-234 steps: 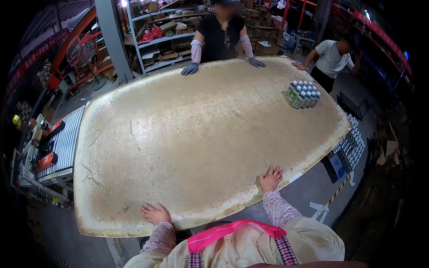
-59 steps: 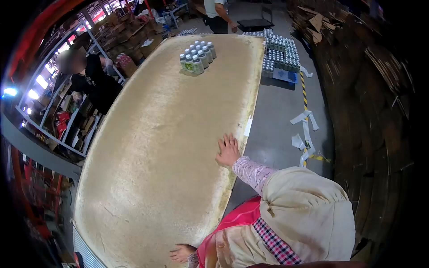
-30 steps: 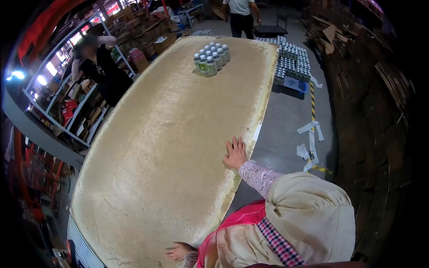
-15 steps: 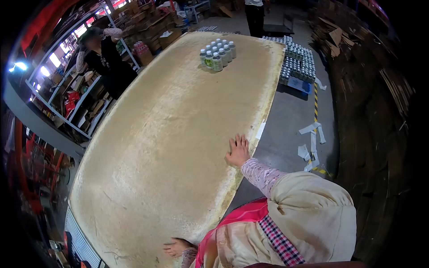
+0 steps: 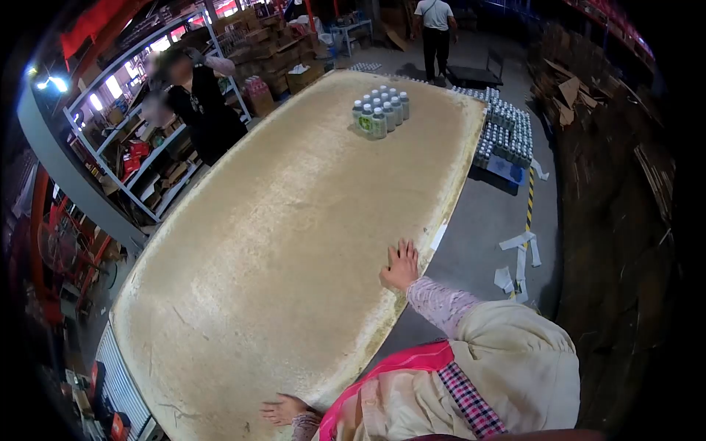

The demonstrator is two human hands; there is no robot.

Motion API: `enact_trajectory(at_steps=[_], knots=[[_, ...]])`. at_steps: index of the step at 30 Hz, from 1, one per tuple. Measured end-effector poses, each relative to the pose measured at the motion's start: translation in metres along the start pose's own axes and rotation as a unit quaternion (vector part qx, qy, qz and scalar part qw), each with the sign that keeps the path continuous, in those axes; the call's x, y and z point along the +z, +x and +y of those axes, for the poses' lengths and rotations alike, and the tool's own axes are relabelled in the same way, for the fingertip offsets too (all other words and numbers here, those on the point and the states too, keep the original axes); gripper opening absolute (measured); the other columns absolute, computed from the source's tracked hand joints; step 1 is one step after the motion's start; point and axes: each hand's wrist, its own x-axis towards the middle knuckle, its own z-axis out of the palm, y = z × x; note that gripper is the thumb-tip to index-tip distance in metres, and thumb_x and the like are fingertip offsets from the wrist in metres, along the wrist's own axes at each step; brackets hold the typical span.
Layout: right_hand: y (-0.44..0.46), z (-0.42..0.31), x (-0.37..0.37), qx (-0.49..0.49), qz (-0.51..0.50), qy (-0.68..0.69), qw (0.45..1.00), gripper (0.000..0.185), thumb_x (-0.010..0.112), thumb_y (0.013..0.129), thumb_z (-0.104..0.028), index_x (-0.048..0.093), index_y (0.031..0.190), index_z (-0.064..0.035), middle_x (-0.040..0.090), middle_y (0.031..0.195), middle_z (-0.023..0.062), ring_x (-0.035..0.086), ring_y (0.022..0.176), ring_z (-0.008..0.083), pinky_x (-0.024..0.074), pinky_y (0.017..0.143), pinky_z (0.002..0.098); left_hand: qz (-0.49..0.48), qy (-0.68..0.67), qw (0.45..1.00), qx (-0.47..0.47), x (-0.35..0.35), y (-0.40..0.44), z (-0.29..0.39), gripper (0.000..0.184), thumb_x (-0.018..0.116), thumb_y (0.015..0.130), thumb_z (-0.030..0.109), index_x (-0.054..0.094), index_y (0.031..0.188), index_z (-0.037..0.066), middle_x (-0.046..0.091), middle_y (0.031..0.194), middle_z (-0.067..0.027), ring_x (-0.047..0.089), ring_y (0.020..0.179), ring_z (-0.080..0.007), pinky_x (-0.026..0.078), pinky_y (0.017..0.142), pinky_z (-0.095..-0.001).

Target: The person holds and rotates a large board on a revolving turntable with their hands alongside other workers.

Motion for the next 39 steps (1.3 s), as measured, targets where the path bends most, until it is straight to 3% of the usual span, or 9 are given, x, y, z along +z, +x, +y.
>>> enact_trajectory(at_steps=[4,10,12,13,15,17,24,36,39], knots=[[0.137,0.057,0.002,-0.038,-0.280,0.087,0.955,0.069,0.068,0.088,-0.039,0.051,0.147,-0.0083,0.048,0.150,0.0241,0.041,0.143,0.0434,0.0322,0.119,0.0529,0.026,-0.025,0.999,0.005,0.011,0.004,0.006,0.076,0.044,0.102,0.055,0.035,0.157,0.003,0.031,0.164,-0.0213,0.029,0.152,-0.0394,0.029,0.118,-0.0592],[0.295,-0.008,-0.213,0.097,0.150,0.370,0.912,0.029,0.047,0.106,-0.026,0.065,0.118,-0.0064,0.067,0.113,0.0137,0.061,0.100,0.0265,0.0494,0.088,0.0457,0.112,-0.065,0.991,0.026,0.019,0.013,-0.002,0.072,0.050,0.098,0.055,0.048,0.147,0.004,0.047,0.152,-0.0230,0.039,0.144,-0.0405,0.033,0.115,-0.0588],[0.275,-0.046,-0.199,-0.141,-0.083,0.254,0.953,0.030,0.045,0.107,-0.022,0.060,0.128,-0.0057,0.068,0.120,0.0131,0.064,0.102,0.0252,0.0513,0.089,0.0441,0.177,-0.027,0.984,0.028,0.072,0.050,-0.011,0.081,0.043,0.093,0.074,0.054,0.143,0.011,0.052,0.149,-0.0169,0.049,0.136,-0.0388,0.040,0.109,-0.0584],[0.256,-0.060,-0.174,-0.335,-0.246,0.188,0.890,0.039,0.047,0.106,-0.020,0.053,0.142,-0.0054,0.066,0.133,0.0142,0.064,0.112,0.0267,0.0504,0.095,0.0437,0.205,-0.023,0.978,0.024,0.074,0.049,-0.008,0.079,0.043,0.093,0.071,0.054,0.142,0.010,0.052,0.148,-0.0174,0.049,0.135,-0.0389,0.041,0.109,-0.0579],[0.195,-0.058,-0.096,-0.138,-0.563,0.257,0.774,0.042,0.052,0.099,-0.013,0.059,0.139,-0.0050,0.072,0.120,0.0143,0.068,0.097,0.0291,0.0546,0.088,0.0429,0.201,-0.028,0.979,0.037,0.064,0.037,-0.001,0.075,0.044,0.092,0.065,0.054,0.142,0.009,0.053,0.146,-0.0182,0.050,0.133,-0.0389,0.041,0.108,-0.0570],[0.144,0.018,-0.075,-0.343,-0.295,-0.002,0.892,0.053,0.056,0.093,-0.007,0.056,0.145,-0.0126,0.072,0.122,0.0153,0.072,0.100,0.0339,0.0549,0.088,0.0458,0.196,-0.033,0.979,0.053,0.055,0.031,0.004,0.071,0.045,0.092,0.059,0.054,0.141,0.008,0.053,0.145,-0.0191,0.051,0.132,-0.0390,0.042,0.107,-0.0561],[0.042,0.145,-0.053,-0.304,-0.169,-0.068,0.935,0.070,0.066,0.089,-0.023,0.041,0.151,-0.0023,0.034,0.161,0.0170,0.020,0.151,0.0485,0.0329,0.115,0.0608,0.192,-0.046,0.975,0.106,0.027,-0.008,0.067,0.059,0.049,0.091,0.038,0.055,0.138,0.003,0.055,0.139,-0.0220,0.053,0.125,-0.0393,0.045,0.103,-0.0529],[0.096,0.215,-0.084,-0.459,-0.274,0.031,0.844,0.047,0.055,0.102,-0.024,0.053,0.144,-0.0045,0.045,0.157,0.0166,0.037,0.148,0.0360,0.0334,0.120,0.0494,0.098,-0.105,0.930,0.340,-0.002,-0.046,0.240,0.044,0.056,0.090,0.003,0.056,0.132,-0.005,0.058,0.129,-0.0271,0.058,0.115,-0.0399,0.050,0.097,-0.0474],[0.145,0.281,-0.090,-0.298,-0.220,0.148,0.917,0.047,0.059,0.086,-0.004,0.060,0.133,-0.0068,0.057,0.145,0.0130,0.051,0.137,0.0343,0.0424,0.112,0.0454,-0.022,-0.259,0.849,0.461,0.011,-0.080,0.337,0.032,0.057,0.090,0.000,0.061,0.120,-0.005,0.061,0.114,-0.0236,0.060,0.104,-0.0353,0.051,0.091,-0.0447]])
